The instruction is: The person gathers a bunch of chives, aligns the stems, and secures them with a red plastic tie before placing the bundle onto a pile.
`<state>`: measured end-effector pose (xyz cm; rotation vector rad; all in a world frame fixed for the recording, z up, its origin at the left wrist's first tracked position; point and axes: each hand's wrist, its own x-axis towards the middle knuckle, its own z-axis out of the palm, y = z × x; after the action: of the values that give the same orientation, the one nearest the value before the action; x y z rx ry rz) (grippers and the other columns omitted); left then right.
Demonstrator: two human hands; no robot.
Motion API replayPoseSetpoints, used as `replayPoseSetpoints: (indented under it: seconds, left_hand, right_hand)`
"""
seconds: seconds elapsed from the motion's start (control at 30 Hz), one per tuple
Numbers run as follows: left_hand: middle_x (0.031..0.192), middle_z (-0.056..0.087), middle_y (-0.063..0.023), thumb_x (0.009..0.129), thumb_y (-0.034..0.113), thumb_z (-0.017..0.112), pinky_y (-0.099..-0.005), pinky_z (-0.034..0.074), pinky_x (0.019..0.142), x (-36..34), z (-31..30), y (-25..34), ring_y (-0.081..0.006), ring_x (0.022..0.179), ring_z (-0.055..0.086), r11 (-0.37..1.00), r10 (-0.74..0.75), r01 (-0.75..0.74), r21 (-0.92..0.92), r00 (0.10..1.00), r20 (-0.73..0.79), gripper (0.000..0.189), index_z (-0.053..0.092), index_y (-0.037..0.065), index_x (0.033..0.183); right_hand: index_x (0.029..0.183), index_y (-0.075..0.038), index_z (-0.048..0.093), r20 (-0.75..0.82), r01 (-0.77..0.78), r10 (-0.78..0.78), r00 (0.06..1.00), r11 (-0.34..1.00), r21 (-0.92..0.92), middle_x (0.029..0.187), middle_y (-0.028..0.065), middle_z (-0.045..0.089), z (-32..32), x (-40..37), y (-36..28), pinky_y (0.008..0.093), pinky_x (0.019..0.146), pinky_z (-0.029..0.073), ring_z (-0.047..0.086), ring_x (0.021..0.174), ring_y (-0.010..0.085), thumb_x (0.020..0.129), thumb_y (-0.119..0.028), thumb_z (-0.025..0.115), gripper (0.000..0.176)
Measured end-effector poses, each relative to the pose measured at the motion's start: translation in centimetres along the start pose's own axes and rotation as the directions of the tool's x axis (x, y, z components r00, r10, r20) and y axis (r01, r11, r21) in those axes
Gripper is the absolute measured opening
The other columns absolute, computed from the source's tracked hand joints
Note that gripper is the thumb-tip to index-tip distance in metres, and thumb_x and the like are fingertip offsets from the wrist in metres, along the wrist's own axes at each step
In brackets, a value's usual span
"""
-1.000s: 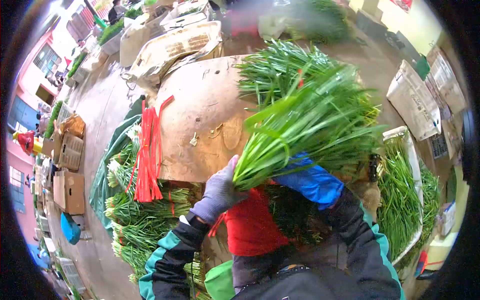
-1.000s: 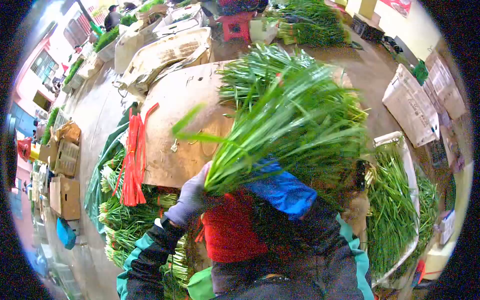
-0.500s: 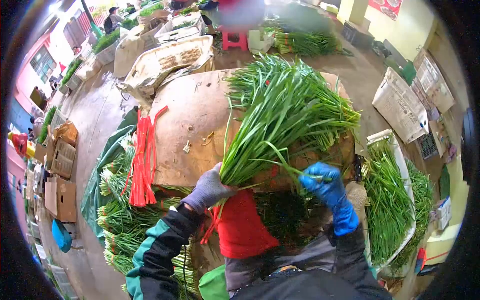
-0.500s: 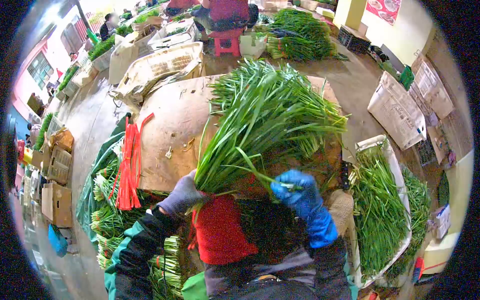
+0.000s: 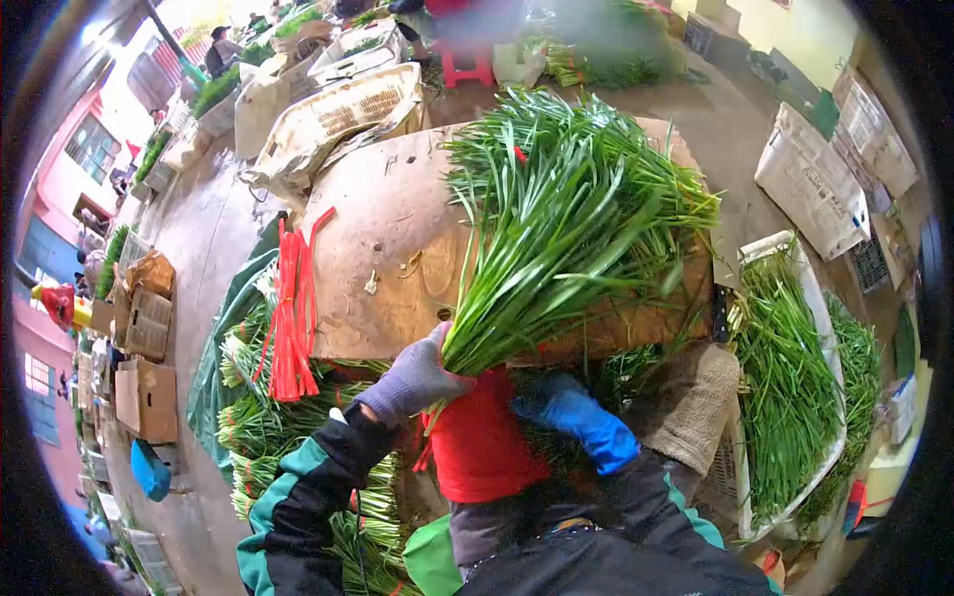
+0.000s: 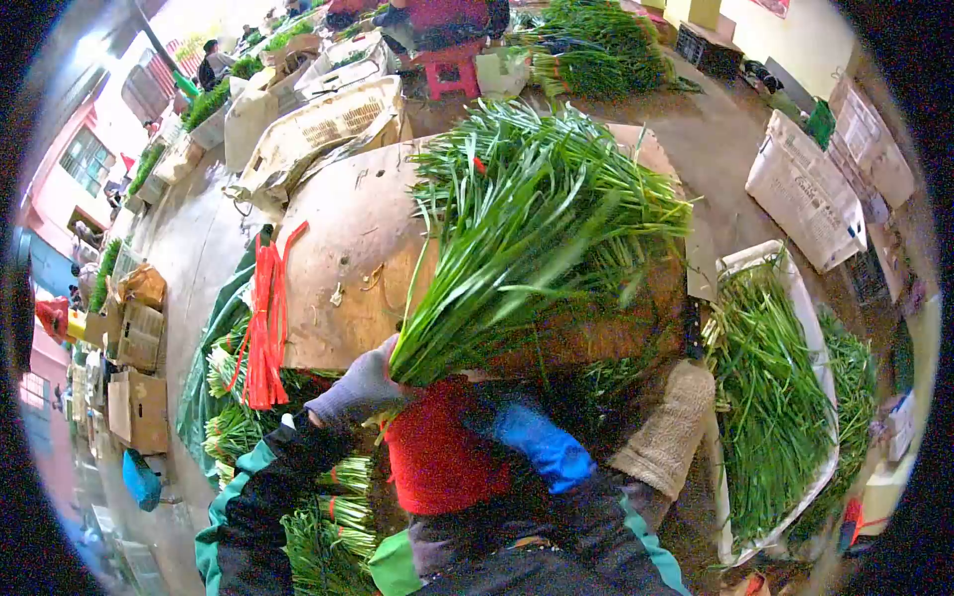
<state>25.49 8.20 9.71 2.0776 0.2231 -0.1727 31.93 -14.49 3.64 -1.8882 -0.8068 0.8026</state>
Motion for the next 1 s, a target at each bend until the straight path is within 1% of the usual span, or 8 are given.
replayPoseSetpoints:
  seconds: [0.1,0.17,0.33,0.47,0.53,0.77,0.87,1.0]
  left_hand:
    - [0.099,0.062,-0.0160,0.063,0.020,0.075,-0.0327,0.046,0.082,0.1,-0.2,0.7,-0.0230,0.092,0.061,0.983,-0.098,0.092,0.156,0.995,0.033,0.068,0.044,0.004,0.121]
    - [0.098,0.063,-0.0138,0.065,0.018,0.074,-0.0317,0.046,0.082,0.4,-0.2,0.4,-0.0207,0.090,0.060,0.998,0.048,-0.050,0.024,0.997,0.064,0.065,0.045,0.003,0.121]
    - [0.097,0.064,-0.0065,0.068,0.013,0.073,-0.0296,0.046,0.083,-0.3,-1.1,0.5,-0.0136,0.089,0.058,0.989,0.009,0.005,-0.146,0.995,0.096,0.049,0.054,0.003,0.113]
    - [0.097,0.065,-0.0044,0.071,0.012,0.072,-0.0281,0.047,0.080,-0.6,-0.7,0.7,-0.0101,0.088,0.057,0.977,-0.040,0.039,-0.210,0.999,0.000,0.037,0.060,0.003,0.105]
    - [0.096,0.065,-0.0044,0.073,0.011,0.070,-0.0279,0.047,0.078,-0.4,-0.4,0.0,-0.0102,0.086,0.057,0.982,-0.033,0.019,-0.190,0.997,-0.069,0.034,0.060,0.003,0.104]
    - [0.094,0.065,-0.0040,0.073,0.010,0.068,-0.0283,0.047,0.076,0.1,-1.4,0.3,-0.0105,0.082,0.058,0.960,-0.050,0.011,-0.279,0.990,-0.133,0.033,0.060,0.001,0.103]
    - [0.091,0.063,-0.0029,0.070,0.009,0.068,-0.0267,0.047,0.073,-0.6,-2.6,0.5,-0.0102,0.078,0.057,0.837,-0.152,0.113,-0.535,0.988,-0.029,0.036,0.060,0.000,0.104]
    - [0.092,0.062,-0.0017,0.068,0.013,0.065,-0.0251,0.045,0.069,-1.7,-3.2,0.9,-0.0100,0.077,0.055,0.809,-0.282,0.251,-0.531,0.959,0.024,0.044,0.056,0.000,0.109]
  right_hand:
    - [0.112,-0.006,0.060,-0.090,0.090,-0.091,0.992,0.996,-0.019,0.100,0.0148,0.065,0.2,2.6,-1.5,0.0341,0.080,0.047,0.062,0.091,0.0192,0.079,-0.027,0.064,0.039]
    - [0.114,-0.006,0.059,0.024,0.124,-0.131,0.991,0.974,0.189,0.103,0.0131,0.065,0.3,4.3,-0.9,0.0342,0.082,0.046,0.060,0.094,0.0180,0.081,-0.022,0.061,0.037]
    - [0.115,-0.005,0.058,-0.033,0.176,-0.176,0.984,0.922,0.345,0.104,0.0108,0.065,0.3,4.8,-3.6,0.0327,0.086,0.045,0.060,0.097,0.0169,0.081,-0.017,0.060,0.036]
    - [0.117,-0.005,0.056,-0.108,0.130,-0.103,0.989,0.952,0.278,0.103,0.0112,0.065,1.0,4.8,-4.7,0.0324,0.085,0.046,0.060,0.098,0.0172,0.081,-0.016,0.060,0.039]
    - [0.118,-0.008,0.053,-0.268,0.346,-0.278,0.923,0.903,0.254,0.100,0.0160,0.064,1.9,5.4,-4.3,0.0387,0.079,0.049,0.063,0.092,0.0309,0.078,-0.026,0.060,0.044]
    - [0.118,-0.003,0.052,-0.182,0.314,-0.277,0.944,0.923,0.223,0.100,0.0179,0.064,0.1,6.3,-6.0,0.0381,0.080,0.048,0.063,0.091,0.0323,0.078,-0.021,0.061,0.045]
    - [0.115,-0.003,0.057,-0.225,0.423,-0.368,0.902,0.858,0.293,0.105,0.0137,0.063,-1.1,6.8,-5.2,0.0287,0.073,0.050,0.063,0.083,0.0149,0.079,-0.012,0.061,0.037]
    - [0.106,-0.002,0.062,-0.373,0.292,-0.376,0.848,0.920,-0.263,0.093,0.0112,0.064,-6.7,7.0,-1.1,0.0272,0.064,0.049,0.061,0.074,0.0147,0.075,-0.012,0.068,0.033]
